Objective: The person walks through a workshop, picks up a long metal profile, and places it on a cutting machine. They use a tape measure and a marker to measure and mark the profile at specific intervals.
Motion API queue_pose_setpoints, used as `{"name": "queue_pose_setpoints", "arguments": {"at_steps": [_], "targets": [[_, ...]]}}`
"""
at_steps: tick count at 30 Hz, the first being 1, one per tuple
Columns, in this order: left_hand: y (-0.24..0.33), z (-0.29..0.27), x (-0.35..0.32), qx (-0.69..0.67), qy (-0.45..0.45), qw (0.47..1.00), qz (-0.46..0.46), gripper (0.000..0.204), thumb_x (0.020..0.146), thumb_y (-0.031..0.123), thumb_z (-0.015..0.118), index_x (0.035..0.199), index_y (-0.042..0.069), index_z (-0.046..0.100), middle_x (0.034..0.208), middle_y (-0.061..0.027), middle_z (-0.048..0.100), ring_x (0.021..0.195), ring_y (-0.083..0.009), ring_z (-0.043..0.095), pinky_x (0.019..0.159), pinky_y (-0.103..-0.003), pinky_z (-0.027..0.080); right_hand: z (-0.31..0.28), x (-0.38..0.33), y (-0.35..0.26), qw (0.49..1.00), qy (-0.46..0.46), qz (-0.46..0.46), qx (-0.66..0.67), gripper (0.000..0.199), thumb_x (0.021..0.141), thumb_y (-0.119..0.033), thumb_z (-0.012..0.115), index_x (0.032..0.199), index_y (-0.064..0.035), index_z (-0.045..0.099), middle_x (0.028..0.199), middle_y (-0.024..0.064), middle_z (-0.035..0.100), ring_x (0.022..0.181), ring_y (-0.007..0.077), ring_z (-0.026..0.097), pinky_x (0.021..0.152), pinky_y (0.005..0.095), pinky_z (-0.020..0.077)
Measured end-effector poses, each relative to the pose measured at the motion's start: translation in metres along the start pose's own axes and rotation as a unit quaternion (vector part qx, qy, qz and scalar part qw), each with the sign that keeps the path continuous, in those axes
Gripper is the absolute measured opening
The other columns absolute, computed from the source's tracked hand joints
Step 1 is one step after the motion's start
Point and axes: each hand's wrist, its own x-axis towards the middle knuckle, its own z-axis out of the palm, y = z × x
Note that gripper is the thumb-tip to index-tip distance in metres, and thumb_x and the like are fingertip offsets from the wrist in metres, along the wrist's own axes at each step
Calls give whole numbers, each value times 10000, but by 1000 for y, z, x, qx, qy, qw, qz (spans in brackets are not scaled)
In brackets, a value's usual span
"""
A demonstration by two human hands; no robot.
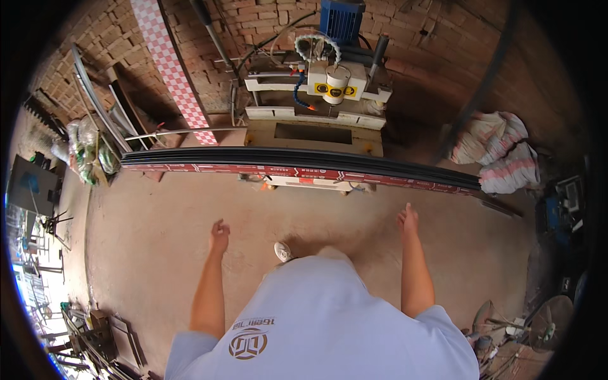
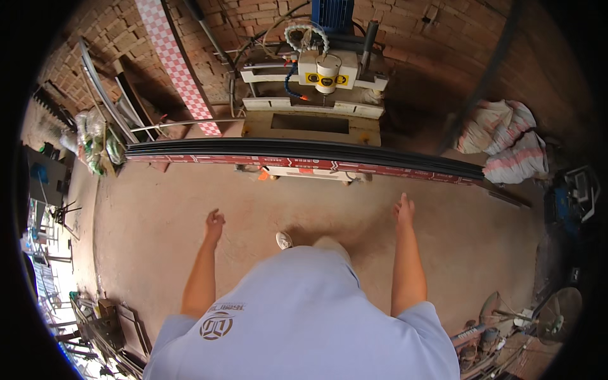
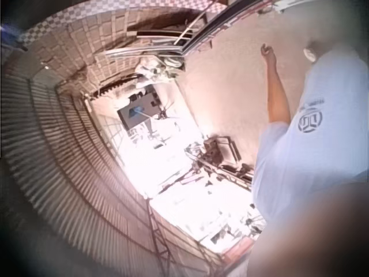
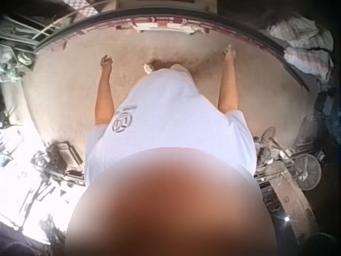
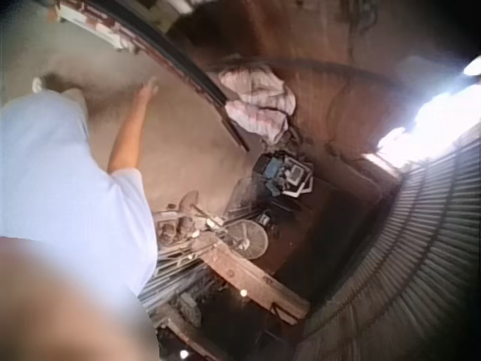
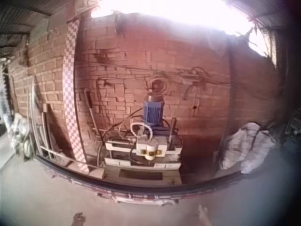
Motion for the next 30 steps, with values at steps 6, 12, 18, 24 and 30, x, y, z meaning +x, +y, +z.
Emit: {"name": "queue_pose_setpoints", "arguments": {"at_steps": [6, 12, 18, 24, 30], "targets": [[81, 0, 70, -163, -20, 986, -27, 603, 952, 337, 612, 1442, 38, 427, 1229, -145, 620, 1060, -233, 640, 894, -372, 514, -1, 10, -11, 999, 40, -16, 28, 658, 940, -453, 645, 1398, -64, 376, 1132, 105, 551, 807, 179, 570, 653, 301, 488], [110, 14, 115, -238, -7, 963, -128, 787, 938, 438, 639, 1517, 52, 272, 1432, -178, 462, 1191, -289, 572, 960, -394, 481, 4, 49, -13, 996, 62, 4, 58, 821, 890, -555, 665, 1481, -107, 313, 1415, 192, 448, 1042, 264, 599, 842, 360, 528], [108, 11, 149, -267, 46, 938, -214, 975, 859, 607, 671, 1545, 80, 222, 1498, -168, 390, 1271, -329, 511, 1006, -438, 447, 38, 91, -30, 987, 146, 35, 63, 1021, 853, -597, 691, 1565, -126, 131, 1449, 167, 399, 1105, 293, 584, 919, 421, 506], [114, 6, 175, -314, 57, 917, -239, 1004, 826, 646, 686, 1544, 93, 254, 1547, -191, 322, 1308, -348, 483, 1051, -457, 408, 60, 106, -39, 985, 149, 14, 81, 1045, 860, -515, 731, 1572, -108, 82, 1109, 111, 576, 913, 248, 614, 862, 428, 539], [129, 28, 188, -323, 46, 915, -236, 902, 855, 598, 692, 1496, 87, 316, 1479, -165, 379, 1286, -340, 495, 1072, -479, 374, 53, 104, -51, 989, 95, 40, 111, 854, 903, -420, 709, 1536, -135, 211, 998, 98, 577, 882, 244, 624, 784, 422, 561]]}}
